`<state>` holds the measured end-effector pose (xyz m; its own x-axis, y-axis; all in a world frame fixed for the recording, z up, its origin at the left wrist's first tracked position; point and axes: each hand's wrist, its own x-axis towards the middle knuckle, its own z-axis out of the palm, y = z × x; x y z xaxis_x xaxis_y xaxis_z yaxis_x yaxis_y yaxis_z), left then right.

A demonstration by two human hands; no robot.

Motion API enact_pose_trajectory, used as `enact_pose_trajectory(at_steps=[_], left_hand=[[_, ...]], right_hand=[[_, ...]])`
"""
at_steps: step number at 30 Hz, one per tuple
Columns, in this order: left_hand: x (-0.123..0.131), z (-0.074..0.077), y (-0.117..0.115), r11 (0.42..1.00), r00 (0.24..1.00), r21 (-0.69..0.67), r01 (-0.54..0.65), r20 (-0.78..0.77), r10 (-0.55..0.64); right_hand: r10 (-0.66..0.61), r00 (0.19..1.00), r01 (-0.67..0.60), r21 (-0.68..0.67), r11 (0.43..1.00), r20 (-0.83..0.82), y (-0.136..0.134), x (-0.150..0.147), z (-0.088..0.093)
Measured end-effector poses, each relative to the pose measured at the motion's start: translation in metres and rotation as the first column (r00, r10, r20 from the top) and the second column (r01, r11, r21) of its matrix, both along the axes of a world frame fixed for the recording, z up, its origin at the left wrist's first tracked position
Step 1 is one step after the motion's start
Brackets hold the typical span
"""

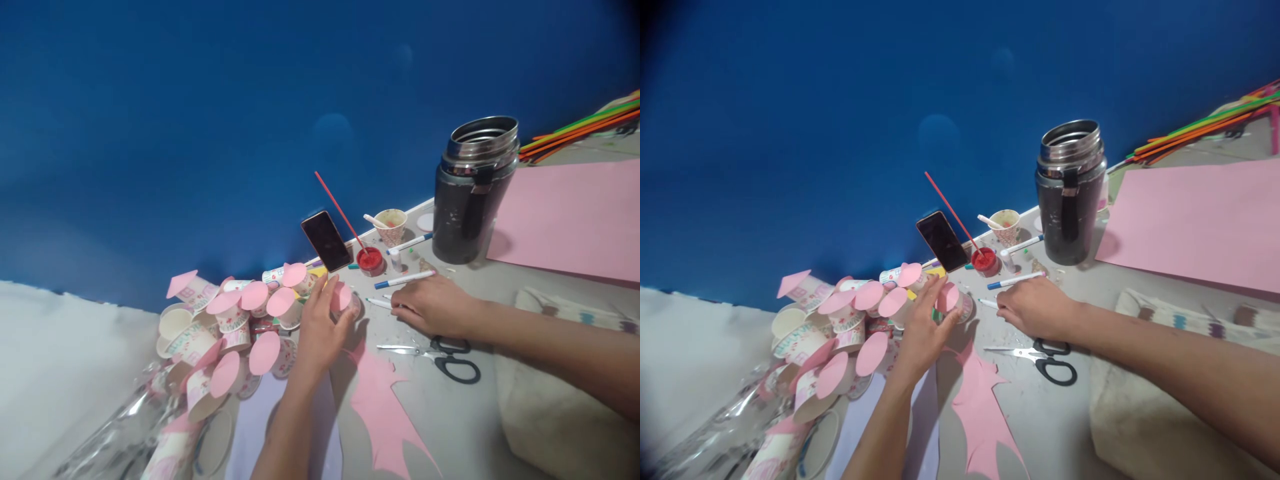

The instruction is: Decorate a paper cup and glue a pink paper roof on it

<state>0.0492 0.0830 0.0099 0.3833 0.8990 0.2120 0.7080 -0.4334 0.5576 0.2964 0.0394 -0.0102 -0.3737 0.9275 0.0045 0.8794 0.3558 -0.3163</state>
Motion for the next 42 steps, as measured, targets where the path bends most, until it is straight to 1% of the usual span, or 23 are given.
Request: enact_pose_trajectory(at_steps=[3,7,9,11,12,13,14,15,16,17,18,19,20,21,22,23,25,26,29,31,34,39,42], left_hand=[[-0.001,-0.001,0.003,1.0,0.999,0.005,0.009,0.046,-0.009],[0.0,-0.002,0.007,1.0,0.987,-0.011,-0.017,0.16,0.019],[0.001,0.001,0.007,0.998,0.971,0.009,-0.065,0.232,0.061],[0.002,0.008,0.003,0.988,0.925,0.053,-0.148,0.36,0.119],[0.002,0.014,0.0,0.981,0.878,0.051,-0.185,0.456,0.142],[0.003,0.021,-0.003,0.979,0.809,0.015,-0.204,0.565,0.16],[0.004,0.028,-0.007,0.981,0.717,-0.057,-0.185,0.675,0.174],[0.005,0.035,-0.011,0.979,0.611,-0.165,-0.12,0.765,0.204],[0.006,0.042,-0.015,0.958,0.505,-0.285,-0.019,0.825,0.255],[0.007,0.049,-0.02,0.913,0.418,-0.397,0.098,0.849,0.324],[0.008,0.053,-0.024,0.846,0.356,-0.494,0.2,0.841,0.407],[0.009,0.056,-0.027,0.769,0.316,-0.569,0.291,0.816,0.484],[0.01,0.058,-0.031,0.69,0.298,-0.625,0.366,0.781,0.549],[0.01,0.057,-0.034,0.616,0.292,-0.664,0.424,0.744,0.601],[0.01,0.055,-0.038,0.554,0.292,-0.687,0.469,0.713,0.638],[0.01,0.052,-0.041,0.508,0.289,-0.698,0.505,0.691,0.663],[0.009,0.043,-0.049,0.448,0.281,-0.713,0.54,0.654,0.702],[0.008,0.038,-0.053,0.429,0.278,-0.725,0.538,0.634,0.722],[0.006,0.022,-0.067,0.381,0.3,-0.799,0.465,0.547,0.781],[0.006,0.012,-0.074,0.375,0.32,-0.842,0.388,0.505,0.802],[0.007,-0.001,-0.079,0.406,0.344,-0.854,0.326,0.507,0.79],[0.01,-0.017,-0.084,0.479,0.4,-0.833,0.277,0.553,0.731],[0.013,-0.024,-0.089,0.486,0.41,-0.817,0.31,0.576,0.707]], right_hand=[[0.0,1.0,0.0,0.001,1.0,-0.005,0.0,0.0,-0.001],[0.006,1.0,-0.006,0.001,1.0,-0.003,0.0,0.0,-0.001],[0.003,1.0,-0.003,-0.005,1.0,0.007,0.0,0.0,-0.001],[0.001,1.0,-0.001,-0.008,1.0,0.015,-0.001,0.0,0.0],[-0.006,1.0,0.006,-0.008,1.0,0.02,-0.001,0.0,0.001],[-0.022,0.999,0.022,-0.005,1.0,0.027,-0.001,0.0,0.003],[-0.048,0.998,0.048,0.001,0.999,0.036,-0.002,-0.001,0.005],[-0.083,0.995,0.082,0.011,0.997,0.046,-0.002,-0.001,0.006],[-0.121,0.991,0.12,0.022,0.992,0.056,-0.002,-0.001,0.008],[-0.161,0.985,0.159,0.033,0.987,0.063,-0.002,-0.001,0.009],[-0.196,0.978,0.193,0.044,0.98,0.069,-0.002,-0.001,0.01],[-0.223,0.972,0.22,0.052,0.974,0.072,-0.002,0.0,0.011],[-0.245,0.967,0.241,0.059,0.969,0.075,-0.002,0.0,0.011],[-0.265,0.961,0.26,0.064,0.963,0.076,-0.002,0.0,0.012],[-0.282,0.956,0.277,0.068,0.959,0.077,-0.002,0.001,0.012],[-0.298,0.952,0.293,0.071,0.954,0.077,-0.002,0.002,0.012],[-0.319,0.945,0.315,0.063,0.947,0.066,-0.002,0.003,0.013],[-0.333,0.942,0.331,0.054,0.942,0.042,-0.001,0.004,0.014],[-0.406,0.91,0.41,0.028,0.912,-0.088,0.001,0.011,0.017],[-0.46,0.871,0.47,0.024,0.882,-0.171,0.004,0.016,0.02],[-0.484,0.837,0.503,0.01,0.864,-0.255,0.008,0.024,0.019],[-0.484,0.806,0.515,0.001,0.857,-0.34,0.02,0.025,0.003],[-0.461,0.812,0.499,0.016,0.867,-0.357,0.034,0.023,-0.008]])
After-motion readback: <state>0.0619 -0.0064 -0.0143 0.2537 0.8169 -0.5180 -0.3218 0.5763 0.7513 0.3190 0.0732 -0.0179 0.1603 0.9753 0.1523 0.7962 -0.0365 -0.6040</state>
